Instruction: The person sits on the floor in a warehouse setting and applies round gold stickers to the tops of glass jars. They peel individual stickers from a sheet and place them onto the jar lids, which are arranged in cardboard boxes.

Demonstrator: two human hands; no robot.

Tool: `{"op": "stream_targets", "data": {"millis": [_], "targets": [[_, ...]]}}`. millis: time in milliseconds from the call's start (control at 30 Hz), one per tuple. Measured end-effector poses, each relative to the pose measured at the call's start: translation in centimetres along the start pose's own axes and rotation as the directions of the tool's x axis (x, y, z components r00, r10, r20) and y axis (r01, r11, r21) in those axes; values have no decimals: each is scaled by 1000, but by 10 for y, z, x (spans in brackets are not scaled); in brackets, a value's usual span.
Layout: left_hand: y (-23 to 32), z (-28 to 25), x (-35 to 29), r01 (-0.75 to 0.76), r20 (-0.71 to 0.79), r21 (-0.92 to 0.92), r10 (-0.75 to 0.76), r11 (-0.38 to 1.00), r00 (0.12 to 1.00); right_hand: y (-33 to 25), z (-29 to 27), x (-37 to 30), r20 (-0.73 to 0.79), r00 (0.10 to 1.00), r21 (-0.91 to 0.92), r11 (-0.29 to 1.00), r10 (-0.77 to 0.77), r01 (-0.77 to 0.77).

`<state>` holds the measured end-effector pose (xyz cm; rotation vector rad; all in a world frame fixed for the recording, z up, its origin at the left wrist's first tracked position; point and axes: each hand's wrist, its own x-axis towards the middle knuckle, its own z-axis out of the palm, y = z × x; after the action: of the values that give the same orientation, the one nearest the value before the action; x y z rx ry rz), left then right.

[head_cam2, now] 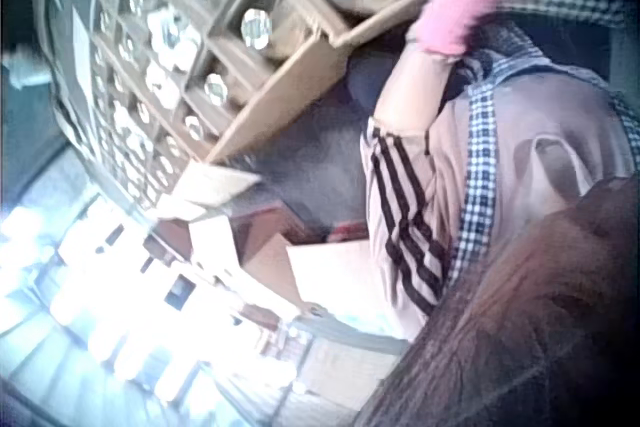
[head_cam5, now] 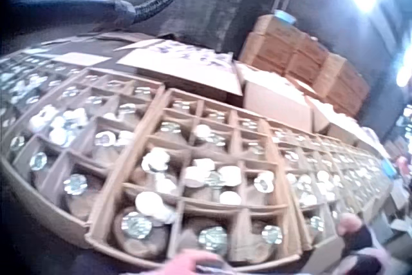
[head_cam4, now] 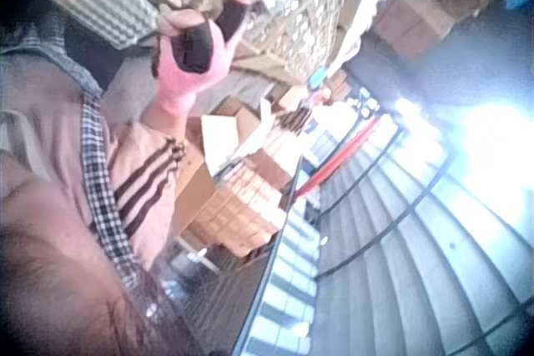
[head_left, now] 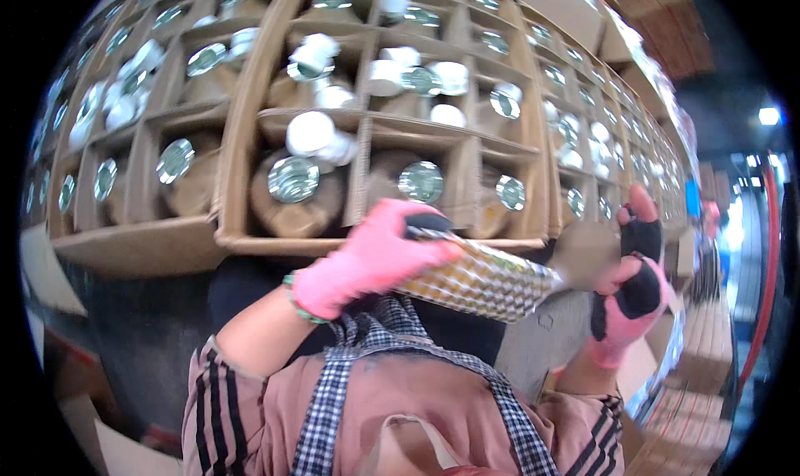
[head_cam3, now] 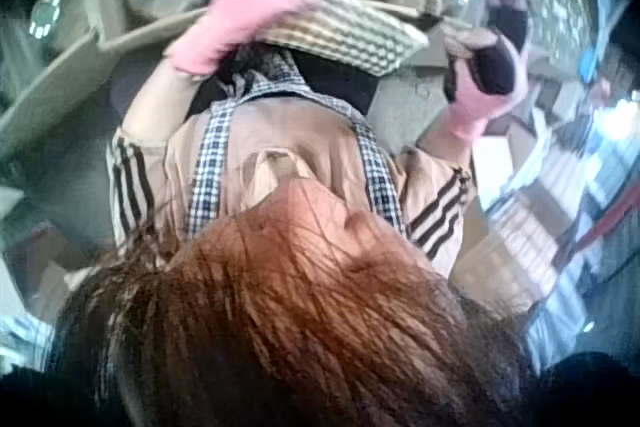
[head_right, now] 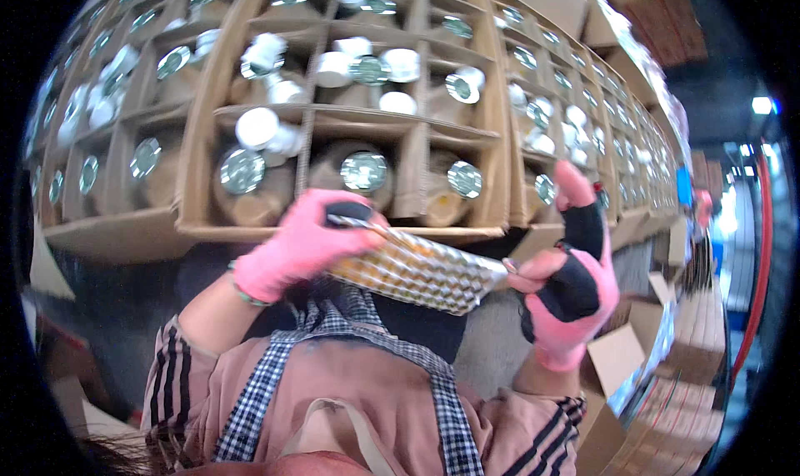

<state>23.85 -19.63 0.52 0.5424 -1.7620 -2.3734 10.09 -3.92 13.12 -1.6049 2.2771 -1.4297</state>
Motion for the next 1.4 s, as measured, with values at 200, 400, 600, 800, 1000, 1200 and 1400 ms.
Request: {"op": "stream_targets", "data": {"millis": [200,400,600,800,1000,1200,1400], "targets": [[-53,49,-30,-417,139,321,393,850,909,-16,104,61,735,637,25,948,-233,317],[-50,50,-24,-376,149,280,347,883,926,-10,206,47,804,433,115,822,-406,558],[-44,42,-23,-297,263,270,227,916,938,-6,245,44,859,301,74,683,-414,727],[-44,41,-26,-349,140,189,327,918,935,-10,263,39,883,229,17,516,-409,856],[-35,33,-23,-363,243,219,309,906,919,-6,267,37,835,291,10,542,-467,840],[-57,46,-9,-354,150,232,326,906,933,-18,243,56,710,488,-41,662,-508,748],[-30,19,-9,-410,-80,36,411,911,908,-45,111,86,482,845,-133,935,-230,330]]}}
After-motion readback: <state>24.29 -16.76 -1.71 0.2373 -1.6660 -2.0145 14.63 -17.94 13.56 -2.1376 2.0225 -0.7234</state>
